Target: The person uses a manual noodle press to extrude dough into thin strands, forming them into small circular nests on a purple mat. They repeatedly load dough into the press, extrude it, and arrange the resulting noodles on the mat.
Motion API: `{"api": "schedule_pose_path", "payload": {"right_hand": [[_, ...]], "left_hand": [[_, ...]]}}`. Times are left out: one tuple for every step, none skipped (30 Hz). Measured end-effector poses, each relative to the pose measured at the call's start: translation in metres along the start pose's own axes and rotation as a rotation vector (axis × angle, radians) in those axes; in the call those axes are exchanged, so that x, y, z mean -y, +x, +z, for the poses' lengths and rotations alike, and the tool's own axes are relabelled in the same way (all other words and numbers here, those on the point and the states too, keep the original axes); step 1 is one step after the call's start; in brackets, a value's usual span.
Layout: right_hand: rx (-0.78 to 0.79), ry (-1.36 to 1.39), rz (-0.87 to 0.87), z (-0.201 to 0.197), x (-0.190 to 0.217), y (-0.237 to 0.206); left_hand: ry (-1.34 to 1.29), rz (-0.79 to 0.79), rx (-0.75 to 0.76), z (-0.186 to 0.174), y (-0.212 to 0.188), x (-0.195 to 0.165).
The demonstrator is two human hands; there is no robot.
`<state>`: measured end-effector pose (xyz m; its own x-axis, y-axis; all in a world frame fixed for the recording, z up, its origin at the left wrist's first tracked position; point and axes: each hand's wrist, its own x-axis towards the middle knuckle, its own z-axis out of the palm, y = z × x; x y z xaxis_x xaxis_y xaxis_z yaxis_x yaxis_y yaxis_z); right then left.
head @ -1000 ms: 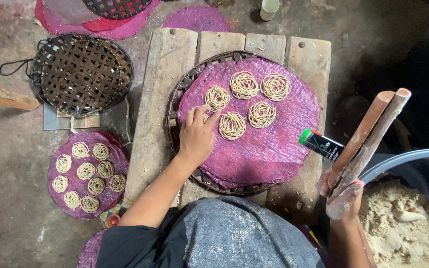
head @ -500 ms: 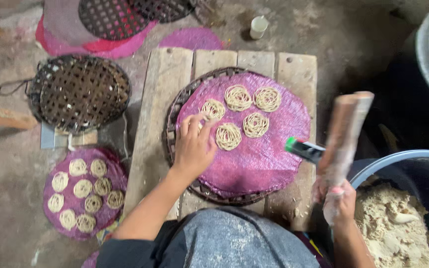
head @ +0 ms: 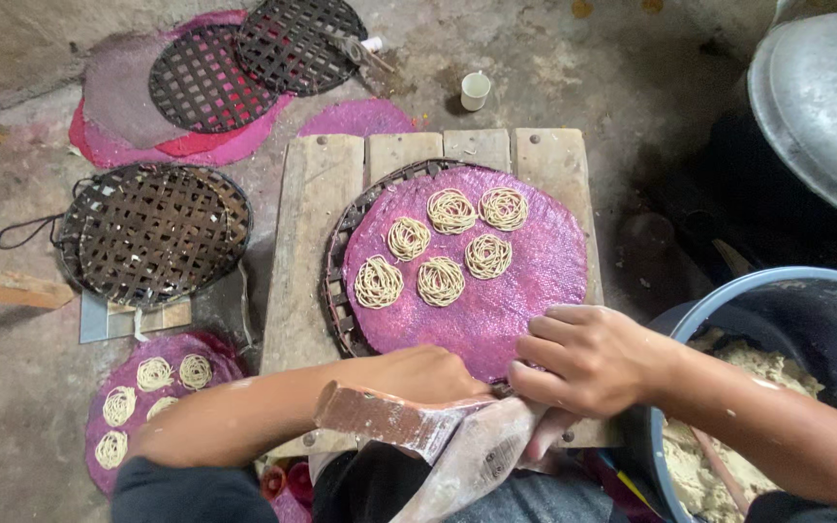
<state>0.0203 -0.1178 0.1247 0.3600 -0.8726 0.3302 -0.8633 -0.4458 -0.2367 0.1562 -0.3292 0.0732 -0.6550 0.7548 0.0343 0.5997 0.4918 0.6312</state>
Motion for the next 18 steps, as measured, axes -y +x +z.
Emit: {"api": "schedule_pose_path", "payload": {"right_hand": [[0.05, 0.171, 0.14, -0.002, 0.004, -0.003], [0.1, 0.347, 0.281, -0.001, 0.009, -0.008], [0.117, 0.475, 0.31, 0.001, 0.016, -0.014], [0.128, 0.607, 0.346, 0.004, 0.023, -0.021], [0.139, 0.732, 0.381, 0.006, 0.031, -0.028], [0.122, 0.715, 0.403, 0.008, 0.038, -0.037], [0.103, 0.698, 0.428, 0.007, 0.047, -0.047], [0.084, 0.682, 0.46, 0.004, 0.056, -0.059], [0.026, 0.627, 0.46, -0.001, 0.065, -0.073], [-0.032, 0.565, 0.463, -0.006, 0.076, -0.087], [-0.088, 0.495, 0.47, -0.011, 0.088, -0.103], [-0.135, 0.284, 0.487, -0.015, 0.098, -0.117], [-0.176, 0.074, 0.507, -0.018, 0.107, -0.132], [-0.208, -0.137, 0.531, -0.02, 0.12, -0.145], [-0.191, -0.335, 0.54, -0.023, 0.132, -0.157], [-0.165, -0.533, 0.546, -0.029, 0.139, -0.168], [-0.131, -0.728, 0.549, -0.035, 0.146, -0.178], [-0.096, -0.817, 0.582, -0.041, 0.151, -0.186]], "left_hand": [[0.031, -0.005, 0.009, -0.004, -0.001, -0.003], [0.058, -0.012, 0.017, -0.008, -0.002, -0.006], [0.076, -0.02, 0.032, -0.01, -0.003, -0.01], [0.078, -0.104, 0.074, -0.009, 0.0, -0.015], [0.087, -0.183, 0.116, -0.008, 0.004, -0.019], [0.102, -0.266, 0.156, -0.006, 0.007, -0.019], [0.144, -0.249, 0.129, -0.006, 0.009, -0.015], [0.181, -0.224, 0.104, -0.007, 0.011, -0.007], [0.218, -0.197, 0.081, -0.008, 0.013, 0.005], [0.154, -0.115, -0.02, -0.01, 0.014, 0.018], [0.089, -0.025, -0.118, -0.015, 0.016, 0.035], [0.019, 0.067, -0.212, -0.017, 0.018, 0.05], [-0.201, -0.1, -0.124, -0.018, 0.022, 0.062], [-0.415, -0.267, -0.019, -0.017, 0.03, 0.073], [-0.616, -0.438, 0.099, -0.012, 0.044, 0.082], [-0.802, -0.371, 0.162, -0.005, 0.061, 0.086], [-0.988, -0.311, 0.232, 0.003, 0.078, 0.088], [-1.175, -0.259, 0.309, 0.014, 0.096, 0.087]]}}
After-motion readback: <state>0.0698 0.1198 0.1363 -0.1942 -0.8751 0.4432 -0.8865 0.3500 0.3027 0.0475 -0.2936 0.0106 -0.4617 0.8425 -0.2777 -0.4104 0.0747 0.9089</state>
